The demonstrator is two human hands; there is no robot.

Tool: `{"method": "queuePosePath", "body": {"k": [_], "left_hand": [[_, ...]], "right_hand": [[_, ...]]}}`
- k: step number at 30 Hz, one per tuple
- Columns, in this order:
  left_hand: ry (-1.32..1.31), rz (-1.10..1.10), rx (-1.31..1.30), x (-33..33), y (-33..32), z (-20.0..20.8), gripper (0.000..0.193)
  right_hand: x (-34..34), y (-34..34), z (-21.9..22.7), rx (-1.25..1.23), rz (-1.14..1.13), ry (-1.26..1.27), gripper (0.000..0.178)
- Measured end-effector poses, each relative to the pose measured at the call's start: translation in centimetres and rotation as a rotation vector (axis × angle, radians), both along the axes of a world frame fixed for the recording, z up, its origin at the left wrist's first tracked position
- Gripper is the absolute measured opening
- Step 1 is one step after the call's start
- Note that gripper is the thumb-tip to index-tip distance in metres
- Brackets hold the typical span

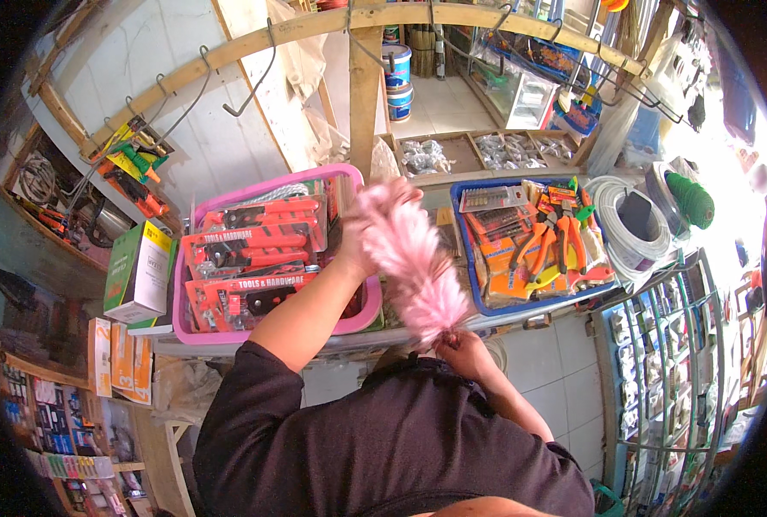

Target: The person organizes various tools and hardware items by moving packages of pliers and a duster within plastic bins on a sales floor.

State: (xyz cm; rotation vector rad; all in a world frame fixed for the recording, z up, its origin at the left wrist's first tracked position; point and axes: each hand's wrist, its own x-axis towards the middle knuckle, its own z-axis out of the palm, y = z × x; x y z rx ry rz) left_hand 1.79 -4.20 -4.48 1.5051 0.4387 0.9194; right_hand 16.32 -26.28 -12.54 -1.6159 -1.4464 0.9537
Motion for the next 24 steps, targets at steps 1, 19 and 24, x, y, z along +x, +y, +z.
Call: {"method": "queuePosePath", "body": {"k": [1, 19, 24], "left_hand": [[0.180, 0.083, 0.276, 0.0, 0.0, -0.2, 0.062], [-0.608, -0.127, -0.878, 0.4, -0.2, 2.1, 0.064], [-0.632, -0.269, -0.788, -0.2, 1.0, 0.5, 0.065]], "right_hand": [[0.1, 0.0, -0.4, -0.001, -0.001, 0.006, 0.024], [2.2, -1.7, 0.0, -0.192, -0.061, 0.105, 0.017], [2.6, -2.8, -1.3, -0.129, 0.086, 0.160, 0.020]]}}
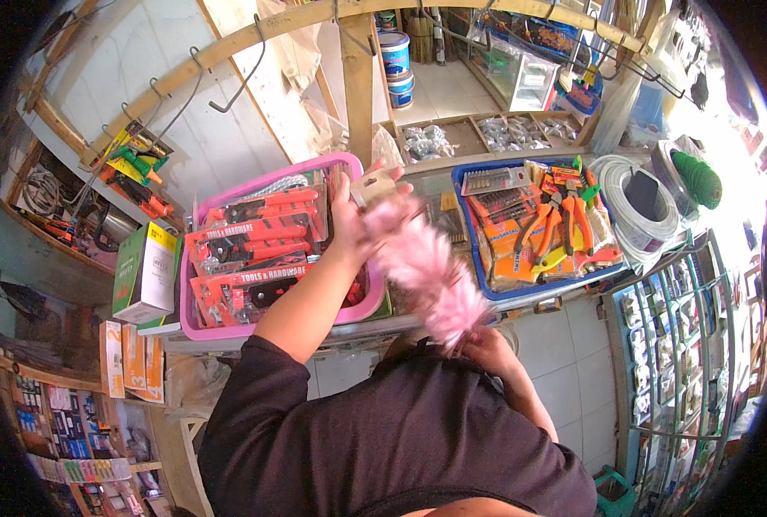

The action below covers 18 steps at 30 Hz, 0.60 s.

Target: The person organizes various tools and hardware items by moving packages of pliers and a duster within plastic bins on a sales floor.

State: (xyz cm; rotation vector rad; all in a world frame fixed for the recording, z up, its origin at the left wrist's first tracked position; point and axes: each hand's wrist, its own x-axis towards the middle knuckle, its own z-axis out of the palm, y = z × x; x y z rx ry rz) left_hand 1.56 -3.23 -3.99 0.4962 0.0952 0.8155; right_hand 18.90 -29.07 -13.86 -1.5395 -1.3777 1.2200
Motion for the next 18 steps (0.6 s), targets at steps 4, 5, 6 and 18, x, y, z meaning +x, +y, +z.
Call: {"method": "queuePosePath", "body": {"k": [4, 5, 6, 18], "left_hand": [[0.085, 0.153, -0.060, 0.3, -0.4, 1.1, 0.062], [0.040, 0.126, -0.034, 0.1, -0.2, 0.8, 0.062], [-0.005, 0.098, -0.008, -0.1, -0.1, 0.7, 0.063], [0.104, 0.178, -0.004, 0.6, -1.1, 2.2, 0.066]], "right_hand": [[0.6, -0.2, -1.0, -0.102, -0.081, -0.141, 0.029], [0.6, -0.4, -1.4, -0.089, -0.011, -0.099, 0.028], [0.6, -0.5, -1.7, -0.075, 0.058, -0.057, 0.028], [0.7, 0.6, -1.1, -0.156, -0.017, -0.015, 0.028]]}}
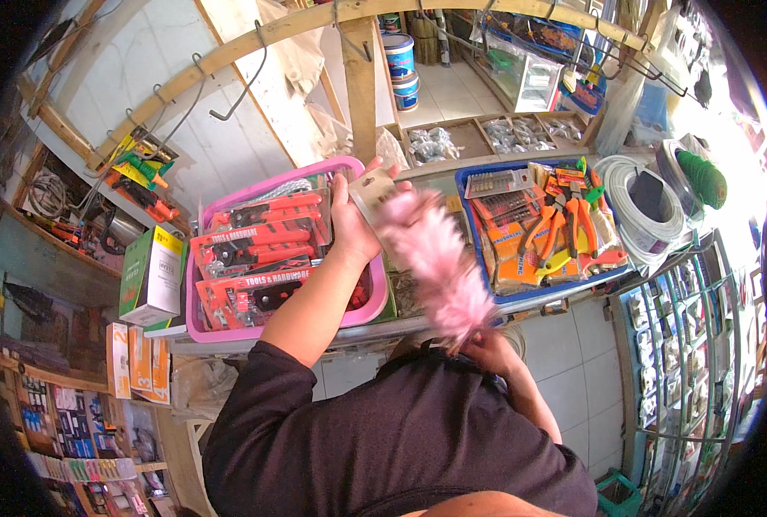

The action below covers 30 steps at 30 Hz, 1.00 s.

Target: The person organizes various tools and hardware items by moving packages of pliers and a duster within plastic bins on a sales floor.

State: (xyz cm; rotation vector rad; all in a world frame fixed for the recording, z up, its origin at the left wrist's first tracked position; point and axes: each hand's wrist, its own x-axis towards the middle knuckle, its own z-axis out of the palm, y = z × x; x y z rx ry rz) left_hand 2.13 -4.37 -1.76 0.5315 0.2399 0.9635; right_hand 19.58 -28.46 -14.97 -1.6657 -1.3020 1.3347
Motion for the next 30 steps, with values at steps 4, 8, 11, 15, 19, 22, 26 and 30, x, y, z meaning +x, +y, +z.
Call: {"method": "queuePosePath", "body": {"k": [4, 8, 11, 15, 19, 22, 26, 30], "left_hand": [[0.004, -0.035, 0.062, -0.5, 0.6, -0.9, 0.066], [-0.145, -0.175, 0.016, -0.1, 0.3, -1.2, 0.061], [-0.326, -0.470, 0.173, -0.6, 1.4, -1.2, 0.063], [-0.057, -0.161, -0.052, 1.0, -0.8, 0.8, 0.066], [-0.242, -0.327, 0.188, -0.4, 1.7, -3.8, 0.064], [-0.068, -0.128, 0.022, 1.0, -1.1, 0.6, 0.065], [-0.355, -0.472, 0.092, 0.6, 0.2, -1.6, 0.062], [0.007, -0.131, 0.065, 1.2, -1.0, 0.0, 0.067]], "right_hand": [[-1.1, 0.6, 2.7, 0.065, -0.003, 0.028, 0.027], [-1.6, 1.9, 1.2, 0.172, -0.062, -0.160, 0.024], [-1.9, 2.5, 2.0, 0.165, -0.048, -0.110, 0.026], [-2.2, 3.0, 2.4, 0.103, -0.152, -0.134, 0.026], [-2.8, 3.5, 3.2, 0.251, -0.009, -0.191, 0.027], [-2.5, 3.4, 4.3, 0.033, -0.123, -0.057, 0.029], [-2.6, 3.3, 3.5, 0.172, -0.077, -0.089, 0.031], [-2.4, 3.3, 3.1, 0.158, -0.179, -0.102, 0.028]]}}
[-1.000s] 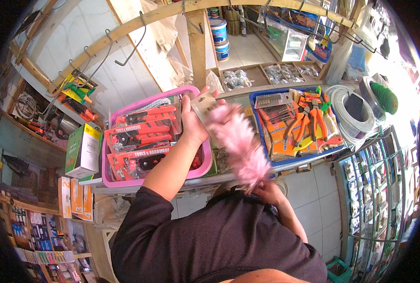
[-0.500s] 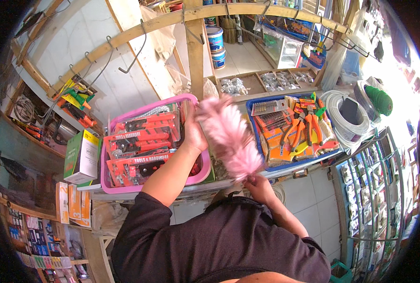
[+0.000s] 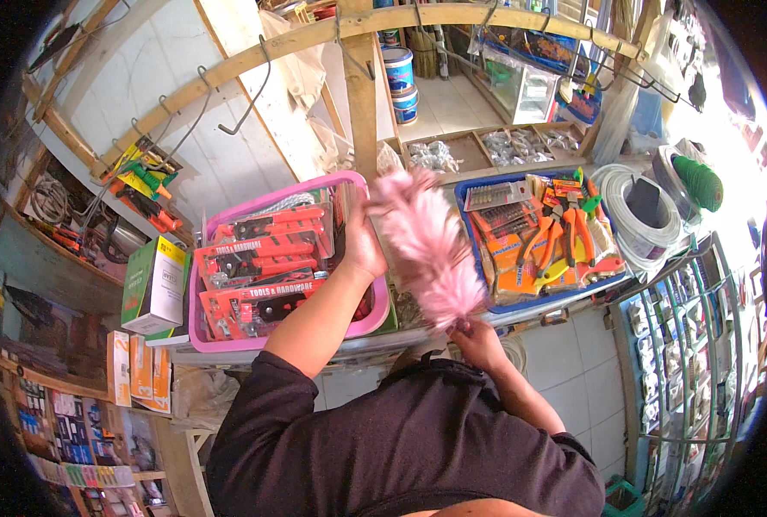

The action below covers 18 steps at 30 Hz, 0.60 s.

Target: The person organizes various tools and hardware items by moving packages of pliers and a duster within plastic bins on a sales floor.

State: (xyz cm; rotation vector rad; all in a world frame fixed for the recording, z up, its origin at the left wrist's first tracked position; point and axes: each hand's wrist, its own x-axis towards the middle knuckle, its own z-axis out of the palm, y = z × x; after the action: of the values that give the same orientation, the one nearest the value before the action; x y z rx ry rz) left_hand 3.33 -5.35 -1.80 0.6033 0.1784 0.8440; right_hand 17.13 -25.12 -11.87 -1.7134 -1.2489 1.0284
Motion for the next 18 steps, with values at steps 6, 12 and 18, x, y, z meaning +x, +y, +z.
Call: {"method": "queuePosePath", "body": {"k": [6, 12, 18], "left_hand": [[-0.073, -0.011, -0.128, -1.0, 1.2, -0.7, 0.059], [-0.183, -0.088, 0.102, -2.6, 2.7, -1.5, 0.059], [-0.144, 0.014, 0.000, -2.3, 2.3, -0.2, 0.058]], "right_hand": [[0.1, -0.5, 0.6, -0.169, 0.035, 0.158, 0.022], [1.1, -2.0, -1.3, -0.084, 0.255, 0.036, 0.024], [1.3, -3.2, -3.5, -0.026, 0.228, 0.097, 0.026]]}}
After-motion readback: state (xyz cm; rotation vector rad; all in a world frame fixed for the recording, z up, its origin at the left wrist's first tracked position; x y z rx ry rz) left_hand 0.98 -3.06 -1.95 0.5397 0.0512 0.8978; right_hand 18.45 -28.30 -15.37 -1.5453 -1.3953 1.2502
